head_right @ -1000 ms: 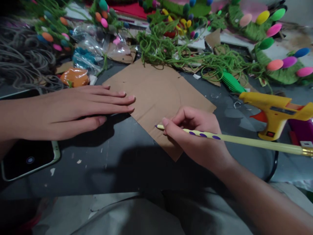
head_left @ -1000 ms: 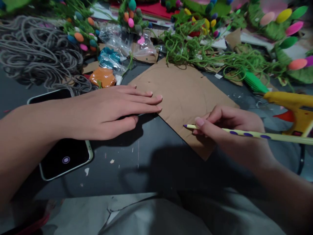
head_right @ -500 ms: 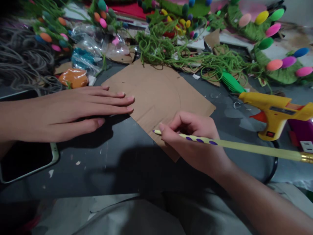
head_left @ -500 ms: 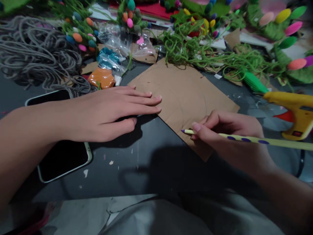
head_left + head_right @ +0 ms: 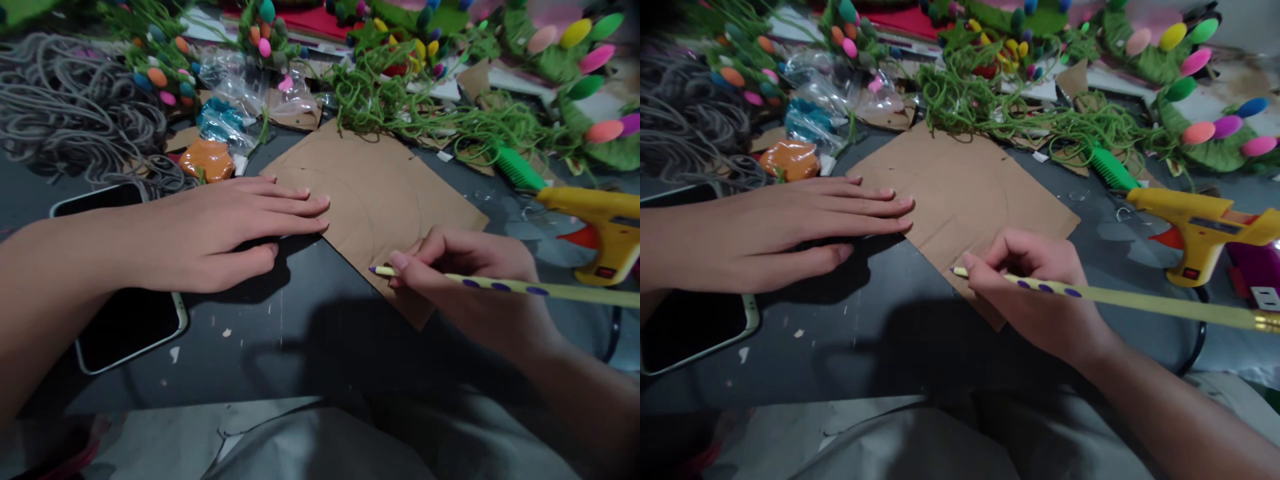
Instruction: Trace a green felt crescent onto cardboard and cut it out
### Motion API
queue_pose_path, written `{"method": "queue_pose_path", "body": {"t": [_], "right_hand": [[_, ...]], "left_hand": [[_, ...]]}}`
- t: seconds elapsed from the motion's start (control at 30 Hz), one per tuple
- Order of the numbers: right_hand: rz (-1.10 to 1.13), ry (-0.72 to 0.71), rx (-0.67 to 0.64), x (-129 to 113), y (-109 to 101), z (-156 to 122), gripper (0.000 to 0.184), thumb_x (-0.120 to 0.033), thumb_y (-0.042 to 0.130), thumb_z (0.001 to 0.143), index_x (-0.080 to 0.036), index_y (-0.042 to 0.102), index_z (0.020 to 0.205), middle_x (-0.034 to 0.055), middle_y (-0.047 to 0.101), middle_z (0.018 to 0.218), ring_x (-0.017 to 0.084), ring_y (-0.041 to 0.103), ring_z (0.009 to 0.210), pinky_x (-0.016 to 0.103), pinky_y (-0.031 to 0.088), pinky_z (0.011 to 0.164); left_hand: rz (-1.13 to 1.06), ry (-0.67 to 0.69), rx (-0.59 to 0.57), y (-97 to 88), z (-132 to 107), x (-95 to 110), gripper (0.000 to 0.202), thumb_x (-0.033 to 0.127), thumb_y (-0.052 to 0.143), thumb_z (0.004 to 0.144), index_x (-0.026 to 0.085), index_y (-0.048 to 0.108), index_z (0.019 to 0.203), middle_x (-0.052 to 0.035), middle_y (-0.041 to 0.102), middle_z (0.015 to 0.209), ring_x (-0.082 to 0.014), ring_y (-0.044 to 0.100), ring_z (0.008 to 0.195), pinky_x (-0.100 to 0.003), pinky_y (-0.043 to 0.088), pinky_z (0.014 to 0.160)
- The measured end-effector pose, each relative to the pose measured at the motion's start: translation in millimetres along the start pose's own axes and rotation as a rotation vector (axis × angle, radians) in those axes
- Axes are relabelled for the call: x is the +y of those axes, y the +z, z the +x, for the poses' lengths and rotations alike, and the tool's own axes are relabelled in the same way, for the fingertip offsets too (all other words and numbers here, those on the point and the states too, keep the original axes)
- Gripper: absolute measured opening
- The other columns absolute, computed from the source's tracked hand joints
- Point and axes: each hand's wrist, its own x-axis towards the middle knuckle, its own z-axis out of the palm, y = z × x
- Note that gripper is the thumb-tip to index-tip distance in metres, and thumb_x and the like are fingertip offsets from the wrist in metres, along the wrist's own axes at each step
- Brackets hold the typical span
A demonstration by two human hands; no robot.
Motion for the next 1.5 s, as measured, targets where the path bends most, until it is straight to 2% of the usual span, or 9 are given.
{"method": "queue_pose_path", "body": {"t": [0.6,0.77,0.83,0.9,0.97,1.1,1.27,1.4,1.5], "right_hand": [[0.046,-0.007,0.024,-3,0,-2,0.033,-0.04,0.086,0.084,-0.02,0.071,0.063,0.006,0.076,0.067,0.015,0.067,0.055,0.023,0.045,0.045],[0.113,-0.186,0.242,18,-23,17,0.029,-0.045,0.063,0.106,-0.021,0.078,0.1,0.0101,0.083,0.09,0.022,0.081,0.083,0.032,0.064,0.075],[-0.092,-0.307,0.196,32,-35,28,0.034,-0.042,0.051,0.111,-0.022,0.079,0.114,0.0127,0.084,0.103,0.026,0.08,0.105,0.038,0.063,0.091],[-0.366,-0.46,0.045,43,-44,36,0.027,-0.035,0.066,0.102,-0.024,0.076,0.124,0.0132,0.078,0.13,0.033,0.066,0.137,0.048,0.052,0.114],[-0.496,-0.533,-0.058,49,-47,35,0.049,-0.04,0.076,0.094,-0.025,0.067,0.139,0.015,0.069,0.147,0.038,0.058,0.145,0.056,0.046,0.119],[-0.625,-0.503,-0.045,43,-43,8,0.046,-0.05,0.075,0.095,-0.023,0.07,0.132,0.0164,0.076,0.133,0.04,0.072,0.119,0.058,0.056,0.1],[-0.45,-0.564,-0.095,30,-38,-18,0.023,-0.027,0.073,0.097,-0.027,0.076,0.12,0.0075,0.082,0.109,0.027,0.078,0.094,0.041,0.059,0.083],[-0.058,-0.584,-0.346,9,-26,2,0.028,-0.033,0.057,0.109,-0.031,0.079,0.125,0.003,0.084,0.097,0.02,0.079,0.09,0.031,0.06,0.076],[0.108,-0.365,-0.441,-21,-2,26,0.036,-0.048,0.057,0.109,-0.027,0.086,0.102,0.0034,0.081,0.08,0.017,0.077,0.073,0.027,0.058,0.065]], "left_hand": [[0.012,0.029,0.024,2.5,0,-2,0.06,0.031,0.041,0.105,0.032,0.045,0.164,0.0055,0.034,0.175,-0.0236,0.038,0.161,-0.045,0.024,0.136],[-0.041,-0.002,0.007,6.6,-3,-6,0.062,0.037,0.045,0.104,0.04,0.04,0.167,0.0084,0.03,0.176,-0.028,0.033,0.163,-0.051,0.021,0.136],[-0.045,-0.012,0.011,7.1,-3,-5,0.063,0.038,0.046,0.105,0.042,0.039,0.167,0.0089,0.03,0.176,-0.0294,0.033,0.163,-0.054,0.02,0.136],[-0.046,-0.017,0.019,6.6,-3,-4,0.062,0.039,0.047,0.104,0.043,0.04,0.166,0.0087,0.032,0.176,-0.0306,0.034,0.163,-0.056,0.021,0.136],[-0.045,-0.02,0.026,5.5,-3,-3,0.06,0.039,0.047,0.104,0.043,0.043,0.164,0.0081,0.035,0.175,-0.0309,0.035,0.162,-0.059,0.021,0.135],[-0.021,-0.06,0.078,3.8,-4,-5,0.055,0.041,0.045,0.104,0.044,0.051,0.159,0.0075,0.041,0.173,-0.0277,0.037,0.161,-0.056,0.021,0.136],[0.058,-0.171,0.105,3.1,-7,-7,0.054,0.046,0.041,0.106,0.035,0.056,0.157,0.0023,0.036,0.175,-0.0304,0.035,0.162,-0.055,0.023,0.135],[0.075,-0.213,0.061,1.8,-6,-6,0.058,0.041,0.041,0.105,0.031,0.051,0.161,-0.0002,0.032,0.177,-0.0315,0.028,0.165,-0.055,0.017,0.136],[0.086,-0.2,0.055,0.2,-6,-7,0.059,0.038,0.041,0.104,0.033,0.049,0.162,0.0016,0.033,0.177,-0.0305,0.024,0.166,-0.056,0.013,0.136]]}}
